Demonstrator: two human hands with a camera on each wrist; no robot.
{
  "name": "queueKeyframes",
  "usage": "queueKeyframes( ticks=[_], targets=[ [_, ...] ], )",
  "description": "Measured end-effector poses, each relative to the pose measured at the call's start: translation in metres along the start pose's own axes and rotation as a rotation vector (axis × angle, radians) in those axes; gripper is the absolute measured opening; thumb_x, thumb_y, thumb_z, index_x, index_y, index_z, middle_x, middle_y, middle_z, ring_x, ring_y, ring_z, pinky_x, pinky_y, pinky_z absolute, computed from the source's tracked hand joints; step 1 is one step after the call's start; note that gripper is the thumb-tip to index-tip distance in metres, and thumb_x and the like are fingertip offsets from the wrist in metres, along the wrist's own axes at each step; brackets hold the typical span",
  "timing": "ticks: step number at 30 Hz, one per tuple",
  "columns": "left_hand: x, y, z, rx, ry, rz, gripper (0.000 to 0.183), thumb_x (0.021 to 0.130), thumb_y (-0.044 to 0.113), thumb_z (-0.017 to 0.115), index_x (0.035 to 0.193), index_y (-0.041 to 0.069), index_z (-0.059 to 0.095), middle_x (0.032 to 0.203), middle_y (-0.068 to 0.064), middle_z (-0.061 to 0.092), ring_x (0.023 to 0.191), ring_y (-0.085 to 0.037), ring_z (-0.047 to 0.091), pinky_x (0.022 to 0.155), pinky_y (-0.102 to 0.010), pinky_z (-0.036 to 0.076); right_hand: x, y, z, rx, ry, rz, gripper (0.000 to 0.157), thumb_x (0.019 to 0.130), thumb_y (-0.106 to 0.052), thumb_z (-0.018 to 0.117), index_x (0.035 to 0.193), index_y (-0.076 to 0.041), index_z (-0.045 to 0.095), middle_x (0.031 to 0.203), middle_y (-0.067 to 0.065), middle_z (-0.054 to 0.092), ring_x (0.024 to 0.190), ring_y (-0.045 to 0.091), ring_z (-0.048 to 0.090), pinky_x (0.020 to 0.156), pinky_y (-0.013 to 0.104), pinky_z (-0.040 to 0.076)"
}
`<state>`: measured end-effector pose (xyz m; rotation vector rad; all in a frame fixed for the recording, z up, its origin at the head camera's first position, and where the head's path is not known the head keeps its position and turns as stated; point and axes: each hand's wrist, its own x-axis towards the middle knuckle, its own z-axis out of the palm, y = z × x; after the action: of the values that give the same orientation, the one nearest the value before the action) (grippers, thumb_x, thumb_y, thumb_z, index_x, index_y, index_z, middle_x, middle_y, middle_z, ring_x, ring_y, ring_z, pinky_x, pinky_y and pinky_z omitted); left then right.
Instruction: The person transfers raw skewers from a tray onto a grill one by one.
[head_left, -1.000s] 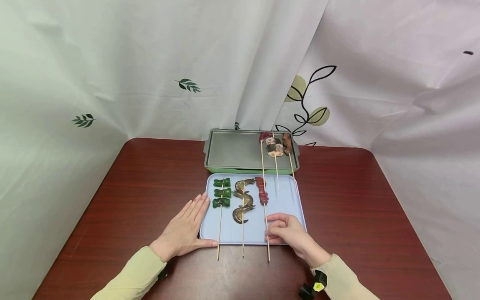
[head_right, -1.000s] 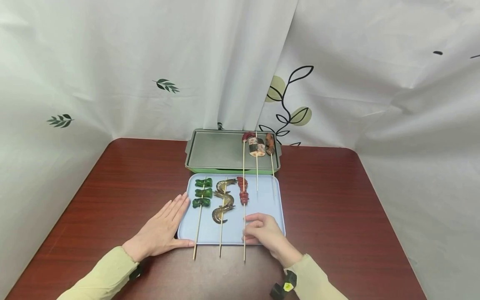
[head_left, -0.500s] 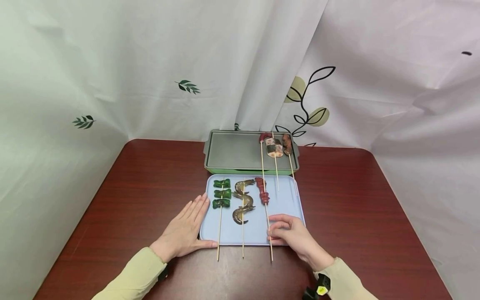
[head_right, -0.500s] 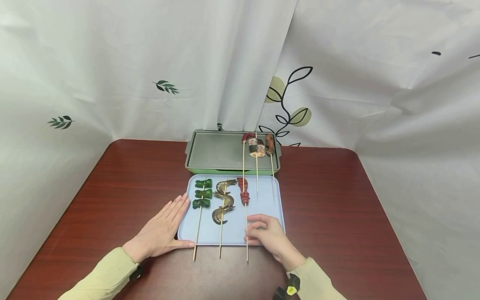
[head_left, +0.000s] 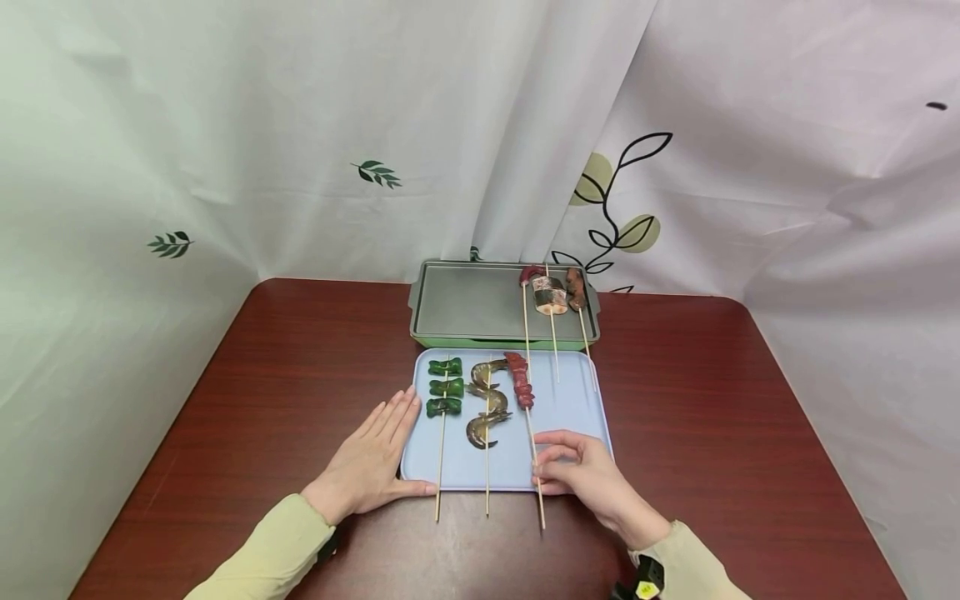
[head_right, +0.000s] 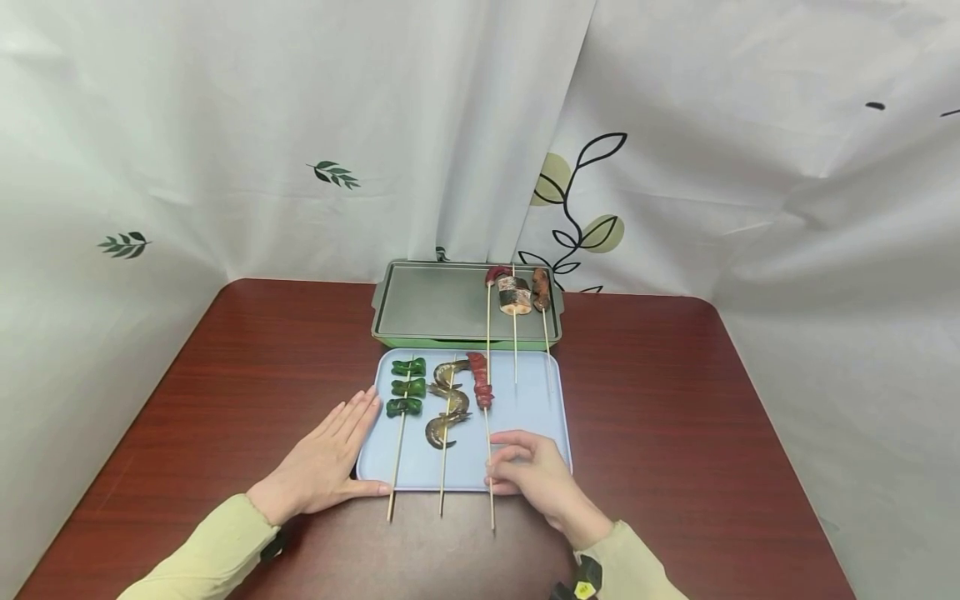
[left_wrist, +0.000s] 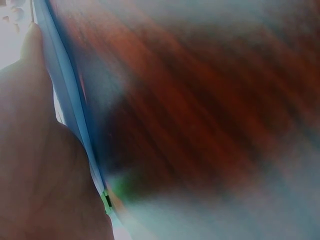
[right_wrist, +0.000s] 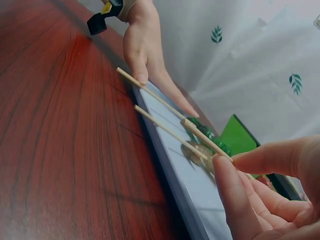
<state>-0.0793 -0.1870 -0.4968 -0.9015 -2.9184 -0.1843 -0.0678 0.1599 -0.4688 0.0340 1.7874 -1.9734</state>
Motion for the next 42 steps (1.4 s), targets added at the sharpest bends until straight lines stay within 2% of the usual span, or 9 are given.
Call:
queueKeyframes(
  ticks=[4,11,19,23,30,39,42],
  targets=[
    [0.000,0.001,-0.001,-0.018,0.018,0.006,0.120,0.083,0.086,0.048,0.155,-0.009,0.031,0.162,-0.025,0.026,0.149,-0.037,0.026,0.120,-0.048,0.024,-0.001,-0.002,0.005,0.000,-0.021,-0.006,0.049,0.089,0.008,0.068,0.134,0.016,0.051,0.092,0.013,0.067,0.079,0.023,0.072,0.072,0.036,0.062],
    [0.000,0.002,-0.001,-0.014,-0.008,-0.006,0.121,0.083,0.087,0.047,0.156,-0.009,0.029,0.164,-0.023,0.023,0.150,-0.036,0.023,0.120,-0.048,0.024,-0.003,-0.007,0.012,0.003,-0.070,-0.021,0.049,0.090,0.009,0.066,0.135,0.018,0.050,0.093,0.011,0.067,0.080,0.022,0.072,0.073,0.037,0.062],
    [-0.001,0.004,-0.007,-0.035,-0.003,-0.007,0.119,0.083,0.084,0.052,0.154,-0.009,0.031,0.162,-0.025,0.026,0.149,-0.038,0.026,0.120,-0.048,0.024,-0.005,-0.014,0.019,0.001,-0.109,-0.060,0.051,0.090,0.008,0.067,0.135,0.019,0.048,0.094,0.013,0.066,0.080,0.024,0.073,0.073,0.039,0.062],
    [0.000,0.005,-0.009,-0.026,-0.025,-0.013,0.119,0.084,0.083,0.053,0.155,-0.010,0.031,0.163,-0.025,0.025,0.149,-0.038,0.026,0.120,-0.049,0.025,-0.005,-0.020,0.021,-0.018,-0.121,-0.079,0.052,0.088,0.008,0.068,0.135,0.020,0.047,0.093,0.012,0.065,0.078,0.019,0.072,0.073,0.039,0.062],
    [0.001,0.006,-0.014,-0.007,-0.072,-0.032,0.119,0.084,0.083,0.051,0.156,-0.009,0.029,0.164,-0.023,0.023,0.150,-0.036,0.023,0.120,-0.048,0.024,-0.001,-0.037,0.021,-0.069,-0.110,-0.142,0.052,0.088,0.009,0.069,0.135,0.020,0.048,0.093,0.011,0.066,0.076,0.018,0.073,0.072,0.041,0.062],
    [0.001,0.007,-0.014,-0.023,-0.071,-0.032,0.118,0.085,0.082,0.054,0.156,-0.009,0.028,0.164,-0.024,0.023,0.150,-0.036,0.023,0.121,-0.048,0.023,0.008,-0.064,0.014,-0.116,-0.061,-0.206,0.049,0.089,0.005,0.070,0.135,0.012,0.055,0.096,0.018,0.066,0.081,0.022,0.074,0.075,0.044,0.062],
    [0.001,0.006,-0.013,-0.025,-0.051,-0.022,0.118,0.084,0.082,0.054,0.155,-0.010,0.029,0.163,-0.024,0.024,0.150,-0.037,0.024,0.120,-0.049,0.024,0.014,-0.073,0.011,-0.116,-0.037,-0.229,0.048,0.089,0.006,0.071,0.135,0.011,0.056,0.096,0.019,0.067,0.081,0.022,0.075,0.075,0.045,0.062]
  ],
)
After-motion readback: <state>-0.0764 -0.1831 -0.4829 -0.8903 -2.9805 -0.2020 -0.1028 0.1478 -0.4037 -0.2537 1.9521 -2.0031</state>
